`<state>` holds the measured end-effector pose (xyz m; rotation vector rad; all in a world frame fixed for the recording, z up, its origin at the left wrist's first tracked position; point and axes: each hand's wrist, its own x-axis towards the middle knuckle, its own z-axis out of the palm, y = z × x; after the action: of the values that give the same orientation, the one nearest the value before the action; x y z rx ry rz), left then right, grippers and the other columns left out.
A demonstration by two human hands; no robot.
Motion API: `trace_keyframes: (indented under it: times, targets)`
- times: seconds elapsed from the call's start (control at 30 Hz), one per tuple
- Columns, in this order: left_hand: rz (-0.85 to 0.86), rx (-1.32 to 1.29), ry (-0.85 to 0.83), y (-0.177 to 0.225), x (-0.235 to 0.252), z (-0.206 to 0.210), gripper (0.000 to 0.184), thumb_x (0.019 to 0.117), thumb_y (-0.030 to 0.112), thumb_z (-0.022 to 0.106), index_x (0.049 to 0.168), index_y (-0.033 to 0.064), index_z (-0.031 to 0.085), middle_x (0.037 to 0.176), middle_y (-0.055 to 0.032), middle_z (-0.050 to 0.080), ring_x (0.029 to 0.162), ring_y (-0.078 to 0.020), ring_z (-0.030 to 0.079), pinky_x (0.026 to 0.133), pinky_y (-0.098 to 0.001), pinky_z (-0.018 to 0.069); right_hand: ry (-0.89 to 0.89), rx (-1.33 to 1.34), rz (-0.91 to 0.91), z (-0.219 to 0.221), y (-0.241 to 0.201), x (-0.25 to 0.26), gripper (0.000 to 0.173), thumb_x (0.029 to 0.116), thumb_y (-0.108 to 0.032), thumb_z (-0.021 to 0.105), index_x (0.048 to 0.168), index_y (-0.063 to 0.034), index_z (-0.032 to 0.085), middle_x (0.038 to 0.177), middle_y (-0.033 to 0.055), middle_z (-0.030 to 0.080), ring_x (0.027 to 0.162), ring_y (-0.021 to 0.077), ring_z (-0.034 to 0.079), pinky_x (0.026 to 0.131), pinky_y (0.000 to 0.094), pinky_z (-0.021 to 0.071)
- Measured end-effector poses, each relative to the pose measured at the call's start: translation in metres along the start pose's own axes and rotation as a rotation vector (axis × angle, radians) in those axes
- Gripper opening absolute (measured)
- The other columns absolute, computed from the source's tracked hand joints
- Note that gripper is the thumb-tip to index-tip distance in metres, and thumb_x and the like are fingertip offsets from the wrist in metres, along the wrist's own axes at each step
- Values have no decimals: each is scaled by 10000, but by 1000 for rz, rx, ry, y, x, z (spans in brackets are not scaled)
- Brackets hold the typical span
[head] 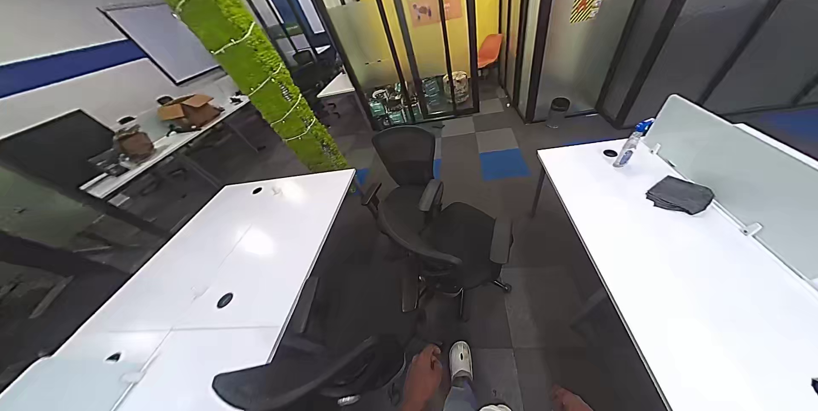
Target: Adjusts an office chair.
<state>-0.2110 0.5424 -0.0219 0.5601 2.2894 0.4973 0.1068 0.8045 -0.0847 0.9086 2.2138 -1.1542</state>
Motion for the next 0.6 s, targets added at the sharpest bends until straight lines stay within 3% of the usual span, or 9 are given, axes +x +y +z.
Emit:
trace_keyframes:
  times: [0.1, 0.27, 0.4, 0.5, 0.6]
  targets:
    - [63, -10, 101, 28, 43, -41, 335, 998, 197, 537, 1291, 98, 667, 1061, -125, 742, 995, -268, 714, 927, -496, 563, 50, -29, -33, -18, -26, 17, 467, 991, -297, 613, 1412, -96, 592, 1266, 168, 695, 1181, 331, 667, 1029, 573, 507]
    - [87, -68, 248, 49, 121, -115, 301, 999, 181, 566, 1255, 72, 680, 1097, -133, 736, 1045, -274, 705, 962, -509, 551, 124, -54, -89, -59, -85, 64, 431, 994, -289, 582, 1387, -113, 618, 1272, 143, 698, 1171, 305, 676, 1025, 545, 517]
    - [171, -163, 440, 36, 183, -167, 359, 948, 80, 602, 1299, 14, 642, 1246, -171, 686, 1100, -292, 685, 982, -488, 550, 163, -94, -115, -90, -138, 113, 419, 989, -289, 601, 1365, -109, 643, 1311, 147, 679, 1203, 301, 660, 1047, 535, 506]
    - [158, -151, 529, 26, 218, -206, 437, 929, 34, 606, 1366, 29, 601, 1368, -197, 605, 1128, -307, 668, 986, -467, 550, 201, -135, -171, -113, -192, 141, 435, 996, -301, 607, 1387, -112, 633, 1384, 137, 644, 1292, 298, 610, 1103, 518, 472]
    - [146, -96, 560, 11, 258, -242, 555, 857, -31, 673, 1397, 51, 571, 1470, -229, 508, 1293, -368, 571, 1056, -500, 512, 330, -101, -304, -126, -240, 167, 521, 957, -328, 679, 1413, -89, 598, 1441, 155, 591, 1369, 313, 537, 1158, 488, 423]
